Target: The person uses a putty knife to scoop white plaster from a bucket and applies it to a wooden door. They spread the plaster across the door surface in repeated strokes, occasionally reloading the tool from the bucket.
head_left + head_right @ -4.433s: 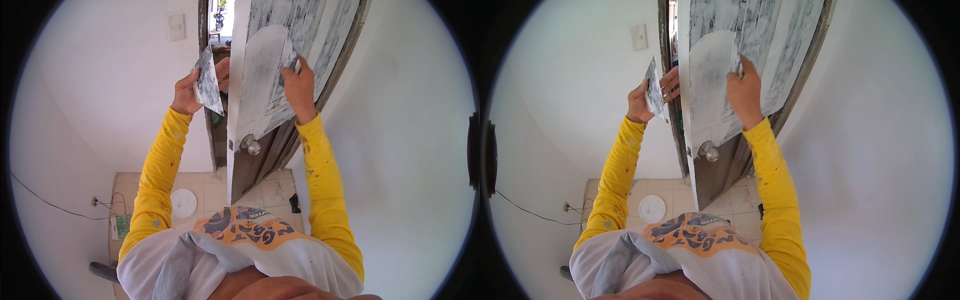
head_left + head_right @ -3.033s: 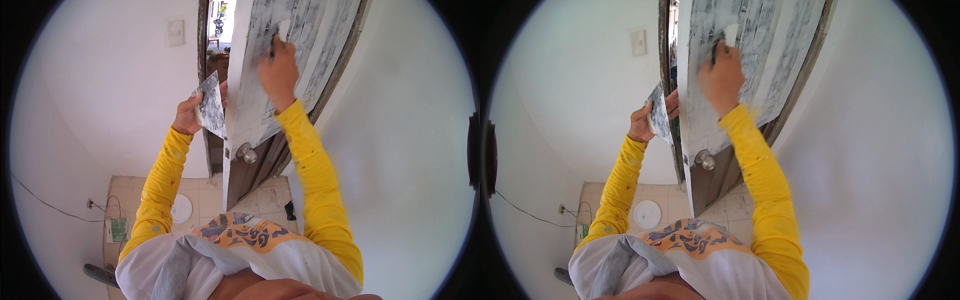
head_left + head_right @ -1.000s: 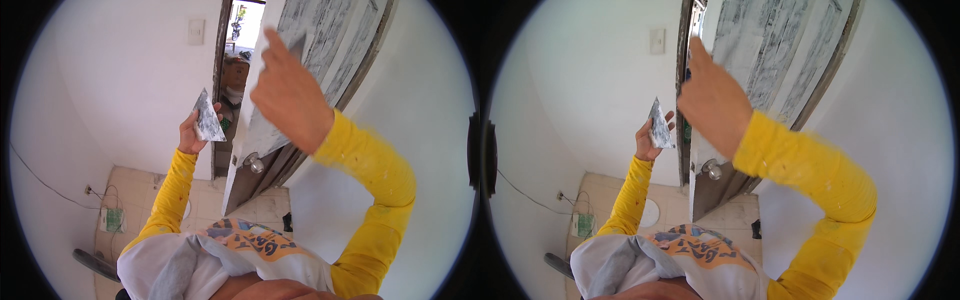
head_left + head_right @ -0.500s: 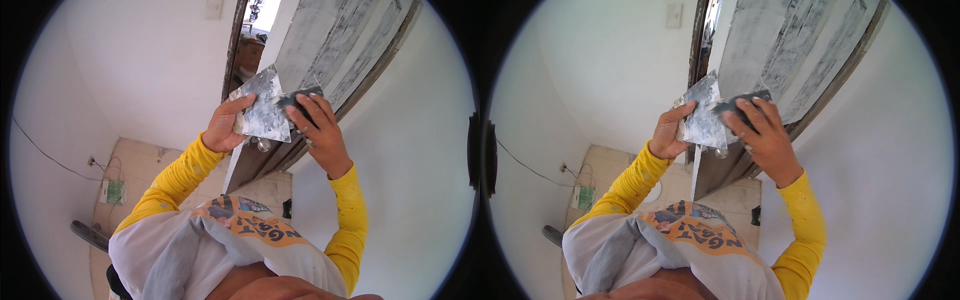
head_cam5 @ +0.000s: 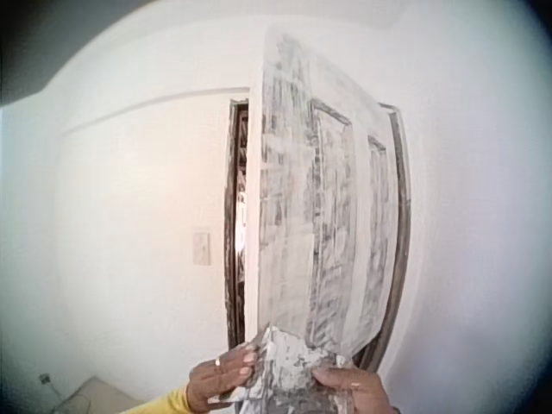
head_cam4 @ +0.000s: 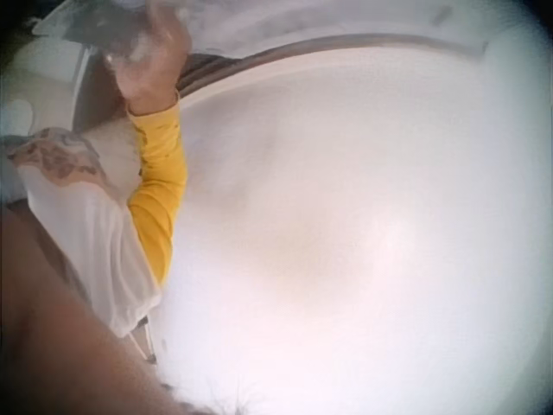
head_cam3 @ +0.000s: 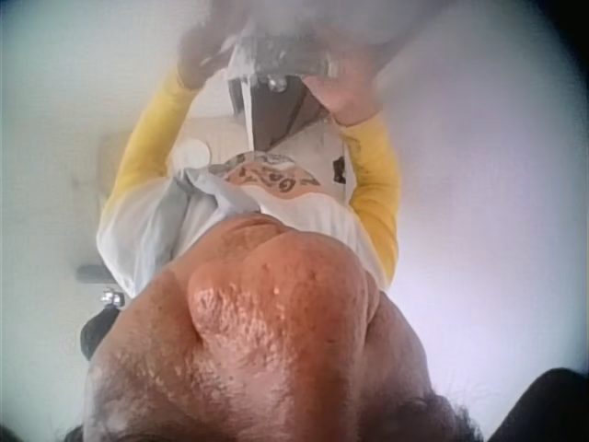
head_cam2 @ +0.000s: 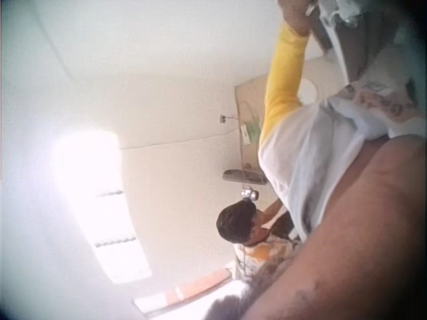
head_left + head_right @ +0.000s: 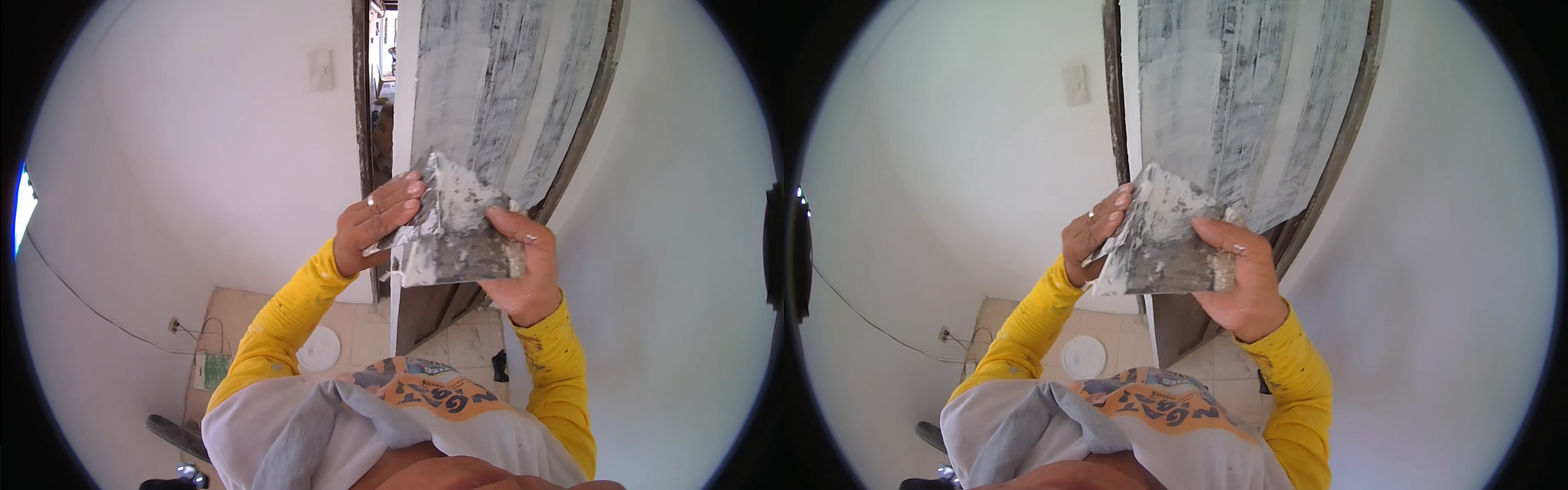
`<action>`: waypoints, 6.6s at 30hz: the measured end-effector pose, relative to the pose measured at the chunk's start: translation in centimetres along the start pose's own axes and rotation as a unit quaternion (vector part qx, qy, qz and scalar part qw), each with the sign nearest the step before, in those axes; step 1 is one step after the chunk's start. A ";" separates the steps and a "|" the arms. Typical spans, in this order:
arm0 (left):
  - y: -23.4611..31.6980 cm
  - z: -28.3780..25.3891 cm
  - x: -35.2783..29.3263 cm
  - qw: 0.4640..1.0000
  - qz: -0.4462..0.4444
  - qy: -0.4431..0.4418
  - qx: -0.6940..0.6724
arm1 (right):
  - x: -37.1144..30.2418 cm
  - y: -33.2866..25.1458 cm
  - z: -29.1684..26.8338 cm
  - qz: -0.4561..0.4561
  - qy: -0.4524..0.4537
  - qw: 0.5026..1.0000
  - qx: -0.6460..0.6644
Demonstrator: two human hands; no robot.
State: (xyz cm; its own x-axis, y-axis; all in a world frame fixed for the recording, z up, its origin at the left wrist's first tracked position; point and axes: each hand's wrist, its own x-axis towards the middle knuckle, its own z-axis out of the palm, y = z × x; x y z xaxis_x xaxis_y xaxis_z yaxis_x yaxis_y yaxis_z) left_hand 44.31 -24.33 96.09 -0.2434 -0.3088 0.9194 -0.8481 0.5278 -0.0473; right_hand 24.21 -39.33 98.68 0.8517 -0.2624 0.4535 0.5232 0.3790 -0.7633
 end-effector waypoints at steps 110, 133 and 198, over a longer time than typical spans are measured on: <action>-3.9 0.7 -6.7 0.730 -0.396 0.181 -0.527 | 11.8 -2.0 1.1 -0.300 -0.064 0.714 -0.629; -1.6 -1.6 1.1 0.990 0.072 0.114 -0.048 | 2.8 -0.1 2.3 0.227 0.080 0.942 0.232; -6.3 -0.9 -5.0 0.778 -0.414 0.086 -0.465 | 17.5 -4.2 0.9 -0.235 0.112 0.785 -0.562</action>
State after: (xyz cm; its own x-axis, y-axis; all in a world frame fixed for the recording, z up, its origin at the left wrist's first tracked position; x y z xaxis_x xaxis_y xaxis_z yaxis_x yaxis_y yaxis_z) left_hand 51.27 -25.44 92.17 0.3388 -0.7793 0.5271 0.0461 0.5733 0.8180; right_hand 36.94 -44.78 110.24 0.4791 -0.3362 0.8108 0.3155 -0.7960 -0.5166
